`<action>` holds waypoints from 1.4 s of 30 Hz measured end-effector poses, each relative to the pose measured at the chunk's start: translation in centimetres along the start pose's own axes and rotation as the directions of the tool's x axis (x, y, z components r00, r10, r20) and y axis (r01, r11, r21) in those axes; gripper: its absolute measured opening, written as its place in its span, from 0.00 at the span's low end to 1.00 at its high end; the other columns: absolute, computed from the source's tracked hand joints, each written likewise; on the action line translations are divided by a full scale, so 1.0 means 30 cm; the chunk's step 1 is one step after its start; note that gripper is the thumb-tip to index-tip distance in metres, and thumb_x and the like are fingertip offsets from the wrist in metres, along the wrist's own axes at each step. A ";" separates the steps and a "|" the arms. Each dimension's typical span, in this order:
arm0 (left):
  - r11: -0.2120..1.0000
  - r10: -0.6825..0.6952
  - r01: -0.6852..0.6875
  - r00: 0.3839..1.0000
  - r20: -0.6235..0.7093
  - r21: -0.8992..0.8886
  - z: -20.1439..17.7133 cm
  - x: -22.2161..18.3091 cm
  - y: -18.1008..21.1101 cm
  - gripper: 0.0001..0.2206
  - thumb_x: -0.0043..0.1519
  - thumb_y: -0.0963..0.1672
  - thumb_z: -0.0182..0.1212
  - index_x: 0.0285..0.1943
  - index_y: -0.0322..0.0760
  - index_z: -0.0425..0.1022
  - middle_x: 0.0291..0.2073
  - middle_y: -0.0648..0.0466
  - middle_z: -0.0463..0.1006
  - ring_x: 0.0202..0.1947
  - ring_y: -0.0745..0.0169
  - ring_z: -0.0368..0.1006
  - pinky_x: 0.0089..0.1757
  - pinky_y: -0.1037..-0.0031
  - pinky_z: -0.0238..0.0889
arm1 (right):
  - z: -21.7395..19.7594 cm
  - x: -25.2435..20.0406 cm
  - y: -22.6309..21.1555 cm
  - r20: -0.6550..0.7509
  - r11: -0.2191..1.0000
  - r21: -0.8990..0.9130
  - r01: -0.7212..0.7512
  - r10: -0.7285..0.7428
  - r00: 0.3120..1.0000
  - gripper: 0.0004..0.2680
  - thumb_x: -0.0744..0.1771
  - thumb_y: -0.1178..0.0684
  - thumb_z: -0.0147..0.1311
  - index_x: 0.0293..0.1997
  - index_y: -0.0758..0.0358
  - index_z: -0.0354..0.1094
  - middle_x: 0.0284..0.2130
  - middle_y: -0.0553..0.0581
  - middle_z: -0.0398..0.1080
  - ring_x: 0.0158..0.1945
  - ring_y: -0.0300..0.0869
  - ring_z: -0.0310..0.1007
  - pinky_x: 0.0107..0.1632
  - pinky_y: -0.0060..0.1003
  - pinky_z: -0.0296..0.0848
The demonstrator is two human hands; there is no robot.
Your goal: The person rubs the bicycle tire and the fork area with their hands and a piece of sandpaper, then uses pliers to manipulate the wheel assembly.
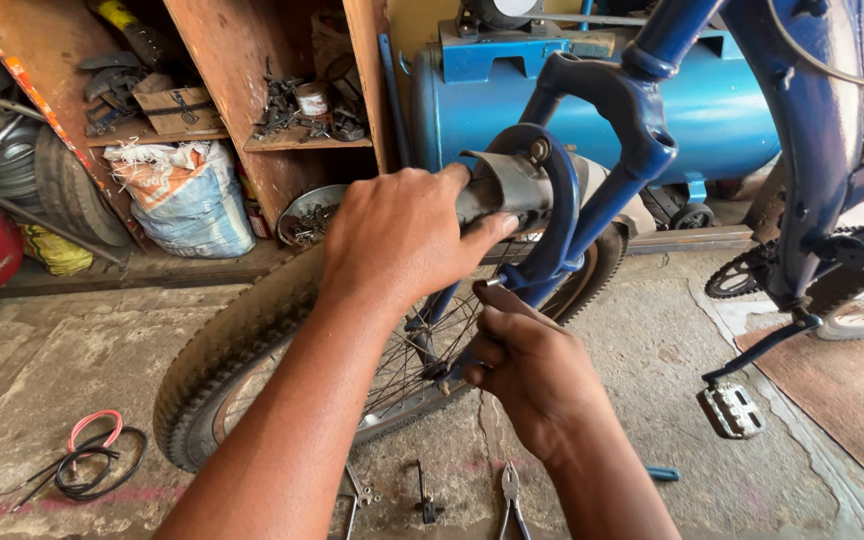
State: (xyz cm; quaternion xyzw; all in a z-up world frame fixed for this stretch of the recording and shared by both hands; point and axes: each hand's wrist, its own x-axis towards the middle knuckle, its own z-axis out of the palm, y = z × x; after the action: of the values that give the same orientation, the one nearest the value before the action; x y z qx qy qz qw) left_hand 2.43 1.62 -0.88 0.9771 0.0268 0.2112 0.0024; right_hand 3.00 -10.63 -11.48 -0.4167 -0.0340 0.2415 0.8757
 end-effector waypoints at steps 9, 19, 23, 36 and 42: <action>1.000 0.000 0.000 1.000 0.026 -0.013 -0.013 -0.007 0.004 0.31 0.61 0.62 0.55 0.57 0.36 0.75 0.31 0.46 0.83 0.32 0.53 0.81 0.41 0.58 0.70 | 0.014 0.019 -0.025 -0.028 0.994 -0.102 -0.029 0.026 0.999 0.09 0.66 0.61 0.46 0.50 0.69 0.63 0.28 0.53 0.59 0.31 0.40 0.60 0.36 0.46 0.68; 0.999 -0.008 0.008 1.000 0.003 0.039 -0.011 -0.021 0.021 0.29 0.62 0.62 0.54 0.52 0.37 0.77 0.33 0.45 0.83 0.36 0.50 0.80 0.40 0.56 0.71 | 0.016 0.073 -0.074 0.049 0.976 -0.156 -0.153 0.163 0.985 0.03 0.66 0.57 0.47 0.34 0.61 0.61 0.25 0.52 0.57 0.28 0.41 0.58 0.35 0.50 0.70; 0.998 -0.054 0.051 0.997 0.057 0.040 -0.031 -0.041 0.048 0.30 0.63 0.62 0.53 0.55 0.38 0.76 0.37 0.44 0.83 0.39 0.48 0.81 0.43 0.56 0.70 | -0.011 0.068 -0.094 0.030 0.963 -0.169 -0.209 0.217 0.976 0.04 0.67 0.55 0.46 0.34 0.59 0.61 0.24 0.51 0.57 0.28 0.40 0.58 0.36 0.51 0.70; 0.990 -0.086 0.091 0.995 -0.052 0.106 -0.026 -0.101 0.106 0.28 0.64 0.62 0.52 0.50 0.39 0.77 0.38 0.43 0.81 0.42 0.42 0.79 0.41 0.54 0.70 | -0.016 0.022 -0.111 -0.004 0.927 -0.332 -0.174 0.183 0.983 0.07 0.69 0.52 0.45 0.32 0.57 0.62 0.24 0.49 0.56 0.26 0.40 0.58 0.38 0.55 0.74; 0.991 -0.076 0.085 0.993 -0.091 0.099 -0.014 -0.116 0.121 0.27 0.63 0.61 0.53 0.50 0.37 0.77 0.36 0.42 0.82 0.37 0.45 0.81 0.38 0.59 0.72 | -0.066 0.048 -0.132 0.005 0.913 -0.350 -0.208 0.224 0.975 0.09 0.69 0.49 0.41 0.34 0.57 0.67 0.25 0.47 0.62 0.27 0.38 0.60 0.40 0.53 0.74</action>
State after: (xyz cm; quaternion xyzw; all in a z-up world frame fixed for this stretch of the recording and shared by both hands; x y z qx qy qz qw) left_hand -0.74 -2.20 -1.88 0.9639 0.0771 0.2517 -0.0406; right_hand 6.36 -13.52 -10.01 -0.5604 -0.0495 0.3361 0.7554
